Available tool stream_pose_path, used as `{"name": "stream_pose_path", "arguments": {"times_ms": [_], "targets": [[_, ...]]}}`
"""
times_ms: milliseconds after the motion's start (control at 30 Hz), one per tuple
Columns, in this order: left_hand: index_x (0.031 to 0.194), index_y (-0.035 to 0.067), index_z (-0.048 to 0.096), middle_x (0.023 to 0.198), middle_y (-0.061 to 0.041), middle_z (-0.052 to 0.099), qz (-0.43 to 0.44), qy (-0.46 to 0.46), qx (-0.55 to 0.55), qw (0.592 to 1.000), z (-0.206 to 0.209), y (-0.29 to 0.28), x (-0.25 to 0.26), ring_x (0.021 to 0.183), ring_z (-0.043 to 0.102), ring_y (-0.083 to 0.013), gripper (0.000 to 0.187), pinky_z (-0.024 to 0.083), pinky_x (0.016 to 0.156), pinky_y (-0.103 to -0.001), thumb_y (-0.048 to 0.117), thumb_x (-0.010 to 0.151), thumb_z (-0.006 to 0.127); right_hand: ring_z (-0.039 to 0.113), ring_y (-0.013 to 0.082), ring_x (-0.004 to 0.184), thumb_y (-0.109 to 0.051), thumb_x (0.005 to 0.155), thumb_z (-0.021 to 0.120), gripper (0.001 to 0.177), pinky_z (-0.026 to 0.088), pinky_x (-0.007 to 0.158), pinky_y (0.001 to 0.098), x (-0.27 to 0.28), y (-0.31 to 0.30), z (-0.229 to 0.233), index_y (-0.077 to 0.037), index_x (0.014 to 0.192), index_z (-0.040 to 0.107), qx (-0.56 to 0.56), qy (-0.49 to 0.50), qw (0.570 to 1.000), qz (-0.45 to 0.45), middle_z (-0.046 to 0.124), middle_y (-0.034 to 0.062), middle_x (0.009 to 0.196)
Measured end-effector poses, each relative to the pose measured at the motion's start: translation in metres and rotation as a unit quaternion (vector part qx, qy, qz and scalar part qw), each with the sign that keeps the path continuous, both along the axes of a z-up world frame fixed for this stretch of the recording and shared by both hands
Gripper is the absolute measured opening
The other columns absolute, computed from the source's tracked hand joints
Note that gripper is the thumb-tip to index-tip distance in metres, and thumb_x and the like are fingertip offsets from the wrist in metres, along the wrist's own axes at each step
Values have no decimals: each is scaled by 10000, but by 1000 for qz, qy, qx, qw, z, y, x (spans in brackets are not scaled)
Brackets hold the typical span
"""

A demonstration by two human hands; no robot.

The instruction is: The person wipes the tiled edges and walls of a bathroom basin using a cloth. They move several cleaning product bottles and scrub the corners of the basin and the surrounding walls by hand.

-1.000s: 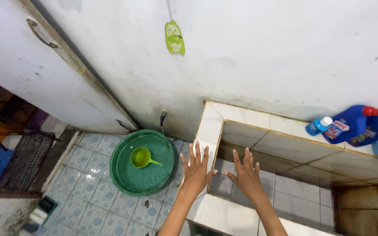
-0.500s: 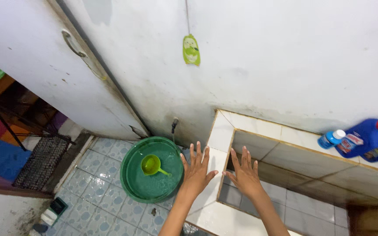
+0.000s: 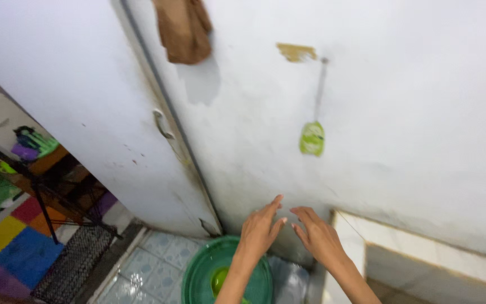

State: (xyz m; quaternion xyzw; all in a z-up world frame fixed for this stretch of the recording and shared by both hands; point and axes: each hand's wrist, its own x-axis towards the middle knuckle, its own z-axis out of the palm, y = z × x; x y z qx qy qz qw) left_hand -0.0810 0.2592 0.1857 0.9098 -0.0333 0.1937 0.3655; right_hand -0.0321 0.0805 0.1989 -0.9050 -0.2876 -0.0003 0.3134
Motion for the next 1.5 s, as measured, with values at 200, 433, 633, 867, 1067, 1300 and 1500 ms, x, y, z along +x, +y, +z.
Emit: {"name": "stream_pose_path", "arguments": {"times_ms": [200, 433, 633, 867, 1067, 1300, 1500], "targets": [[1400, 91, 572, 1306, -139, 676, 53, -146, 11, 988, 85, 111, 56, 1142, 666, -339, 496, 548, 915, -440, 223, 940, 703, 735, 228, 971, -258, 930, 640, 362, 608, 763, 396, 48, 119, 80, -176, 1280, 601, 43, -65, 997, 30, 604, -6, 1315], [1457, 94, 492, 1459, -150, 553, 135, -252, -44, 957, 167, 195, 147, 1342, 541, -350, 549, 454, 1065, -471, 246, 961, 671, 722, 247, 1041, -240, 905, 659, 460, 600, 800, 399, 116, 214, 165, -147, 1344, 559, 108, -179, 976, 62, 482, 100, 1443], [1508, 51, 345, 1520, -256, 382, 249, -318, -24, 915, 201, 247, 231, 1396, 380, -429, 814, 314, 1042, -559, 306, 862, 770, 707, 225, 1085, -276, 941, 616, 443, 606, 821, 400, 151, 253, 199, -138, 1355, 539, 76, -143, 985, 51, 410, 106, 1506], [1557, 66, 401, 1253, -180, 589, 236, -277, -30, 931, 214, 268, 271, 1125, 619, -339, 634, 507, 915, -452, 230, 978, 601, 718, 192, 1079, -293, 944, 612, 409, 630, 822, 365, 172, 256, 196, -161, 1330, 586, 80, -94, 992, 29, 509, 73, 1426], [1515, 139, 500, 906, -73, 542, 222, -301, -70, 925, 220, 240, 211, 816, 598, -207, 544, 537, 710, -361, 140, 971, 535, 738, 203, 1046, -397, 960, 518, 504, 655, 751, 373, 181, 250, 189, -150, 1398, 546, 204, 13, 979, 3, 591, 91, 1386], [1486, 176, 546, 767, -54, 516, 200, -272, -36, 941, 217, 207, 146, 643, 572, -171, 530, 504, 613, -355, 89, 963, 567, 646, 248, 1228, -684, 913, 328, 827, 603, 940, 407, 176, 259, 197, -140, 1529, 428, 318, 181, 927, 83, 585, 143, 1429], [1380, 227, 683, 793, -71, 584, 76, -126, -148, 978, 186, 158, 109, 611, 628, -166, 504, 548, 621, -328, 82, 912, 567, 580, 230, 1265, -735, 891, 407, 913, 536, 1004, 384, 165, 249, 202, -14, 1443, 499, 420, 277, 848, 165, 595, 140, 1425]]}}
